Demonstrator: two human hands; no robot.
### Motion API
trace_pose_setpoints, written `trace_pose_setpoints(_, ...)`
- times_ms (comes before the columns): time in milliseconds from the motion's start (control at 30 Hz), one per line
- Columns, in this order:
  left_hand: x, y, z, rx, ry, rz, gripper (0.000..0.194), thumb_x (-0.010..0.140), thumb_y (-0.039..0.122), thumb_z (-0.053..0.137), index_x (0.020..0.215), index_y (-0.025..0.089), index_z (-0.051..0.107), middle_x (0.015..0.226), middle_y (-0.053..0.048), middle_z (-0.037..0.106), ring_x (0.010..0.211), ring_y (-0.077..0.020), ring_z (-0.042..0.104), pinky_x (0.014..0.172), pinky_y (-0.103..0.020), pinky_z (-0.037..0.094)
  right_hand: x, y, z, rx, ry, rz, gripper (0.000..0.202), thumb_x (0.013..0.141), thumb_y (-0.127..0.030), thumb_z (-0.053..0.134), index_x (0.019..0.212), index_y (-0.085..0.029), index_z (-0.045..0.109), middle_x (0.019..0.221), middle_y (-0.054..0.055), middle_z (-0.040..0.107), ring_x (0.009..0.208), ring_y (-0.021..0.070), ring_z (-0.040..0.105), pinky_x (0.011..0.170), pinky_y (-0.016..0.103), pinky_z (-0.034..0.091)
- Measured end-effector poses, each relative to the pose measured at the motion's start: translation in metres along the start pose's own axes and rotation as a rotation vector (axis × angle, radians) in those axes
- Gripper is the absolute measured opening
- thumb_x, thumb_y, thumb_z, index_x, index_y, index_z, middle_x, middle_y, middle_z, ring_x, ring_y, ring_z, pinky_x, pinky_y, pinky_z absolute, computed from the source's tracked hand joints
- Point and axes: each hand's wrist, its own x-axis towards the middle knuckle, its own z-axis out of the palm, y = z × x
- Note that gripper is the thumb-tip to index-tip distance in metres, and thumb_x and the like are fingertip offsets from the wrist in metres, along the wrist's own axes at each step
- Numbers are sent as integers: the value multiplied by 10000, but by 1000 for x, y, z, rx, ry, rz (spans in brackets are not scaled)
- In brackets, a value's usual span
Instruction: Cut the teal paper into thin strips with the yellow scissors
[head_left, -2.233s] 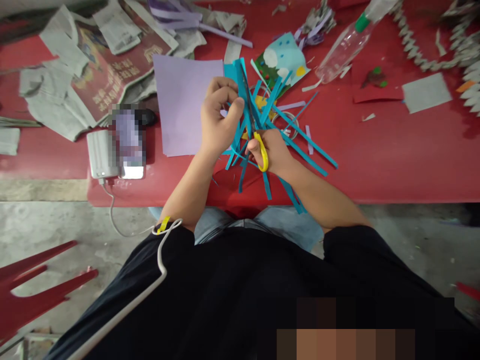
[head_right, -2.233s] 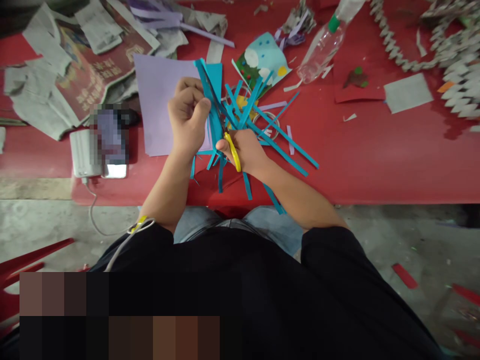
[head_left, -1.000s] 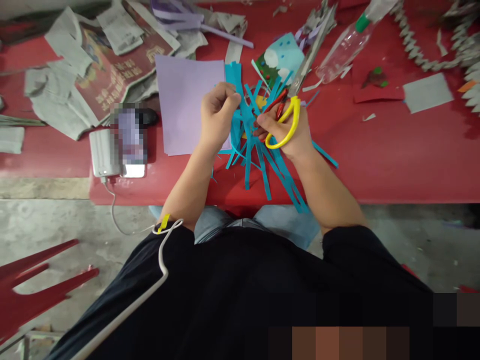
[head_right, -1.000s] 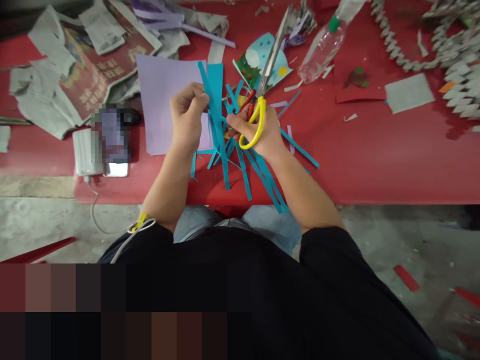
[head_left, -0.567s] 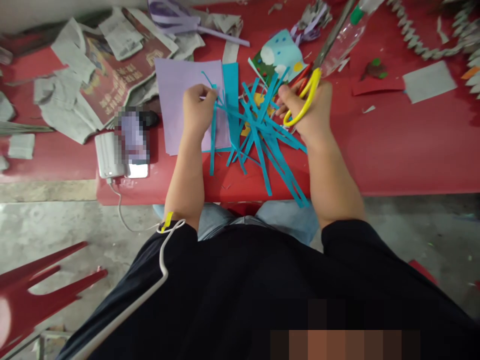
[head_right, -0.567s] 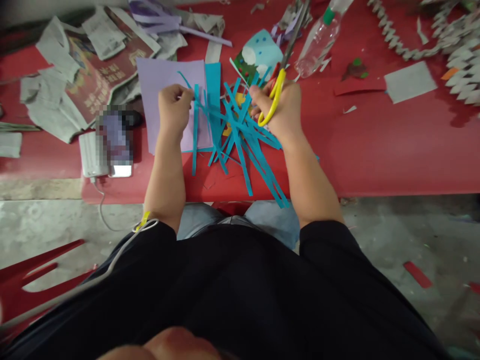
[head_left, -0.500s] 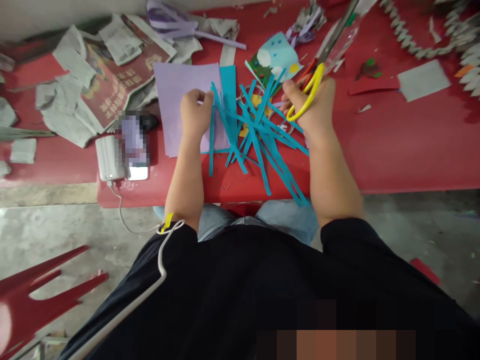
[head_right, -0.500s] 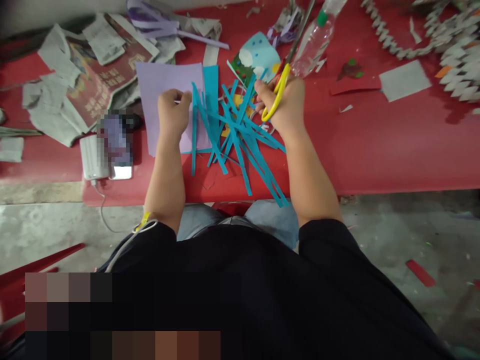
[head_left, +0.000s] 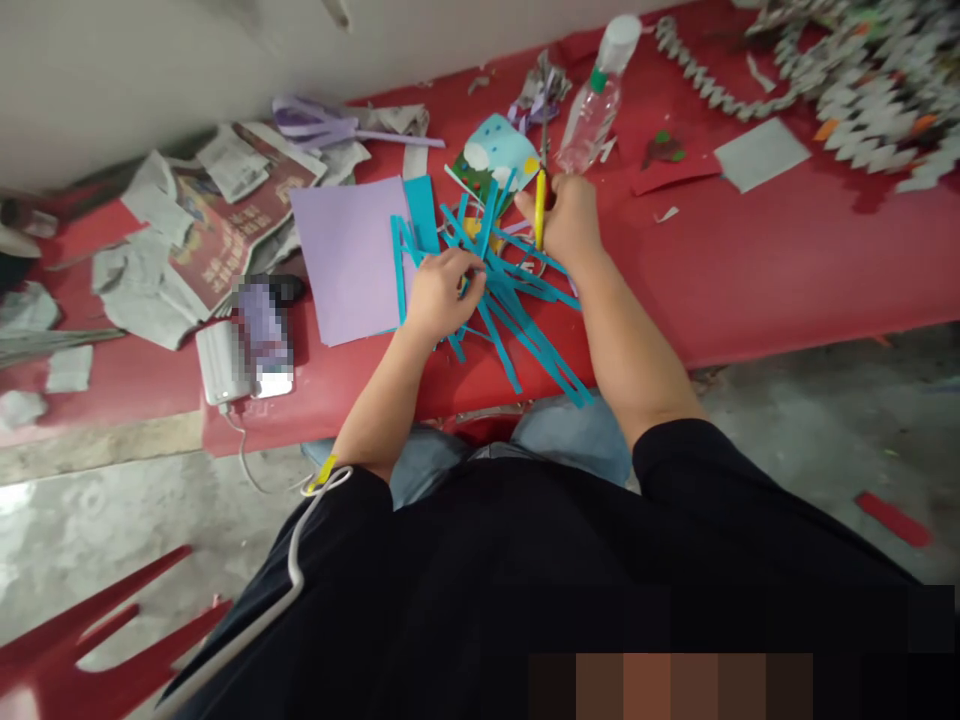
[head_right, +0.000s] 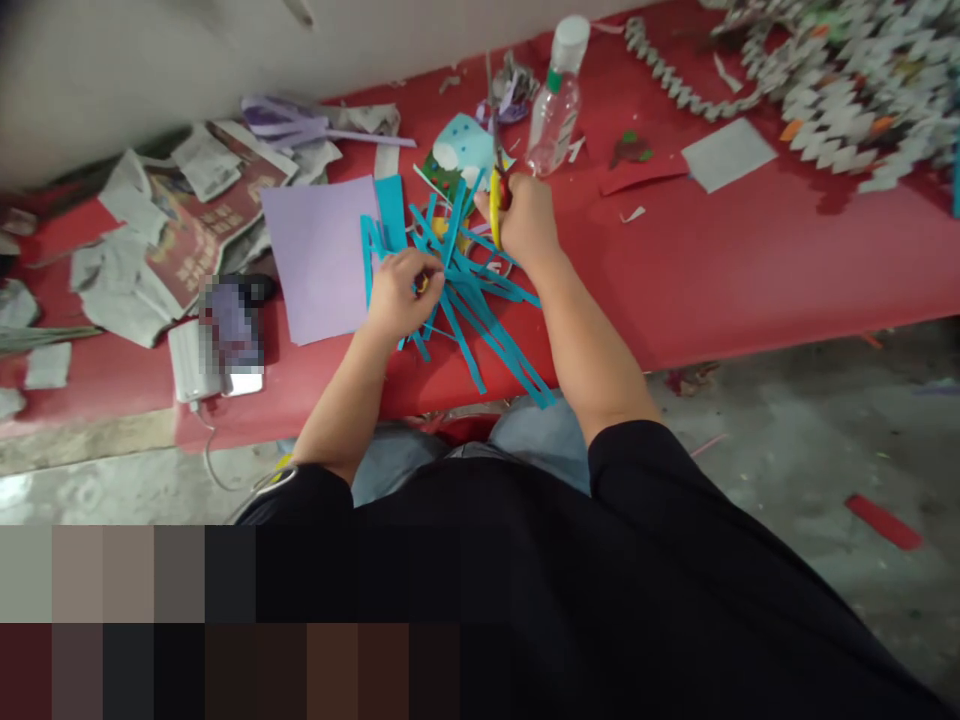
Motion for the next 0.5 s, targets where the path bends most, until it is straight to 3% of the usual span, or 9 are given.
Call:
trace_pose_setpoints(100,-2,4,6,-65,-206,112,189,1042,236,609,1164,223,753,1002,-46,816,881,-230,766,863,-428,516,1,0,-1,-89,108,11,581,902,-699,854,753,-337,424,615,12,558,885,266,638,760,403,475)
trace_pose_setpoints(200,-2,12,6,-66,-313,183,212,1036,210,581,1141,221,765,1053,-45,843,954,-256,797,857,-442,500,1,2,-2,-23,94,17,573,878,-655,888,737,-333,436,686,36,631,914,296,687,747,418,508)
trace_pose_setpoints(367,-2,19,3,41,-343,208,214,998,188,578,1090,219,769,1027,-55,847,932,-288,796,855,-474,492,-6,-4,5,97,73,51,561,840,-623,936,754,-332,465,741,45,689,1016,318,737,764,421,583)
trace_pose_setpoints(500,-1,6,-2,149,-258,88,218,985,154,567,1053,218,764,992,-64,845,905,-293,792,850,-481,498,-12,-9,14,111,90,26,548,867,-661,915,792,-316,496,724,35,667,1011,303,746,812,402,604)
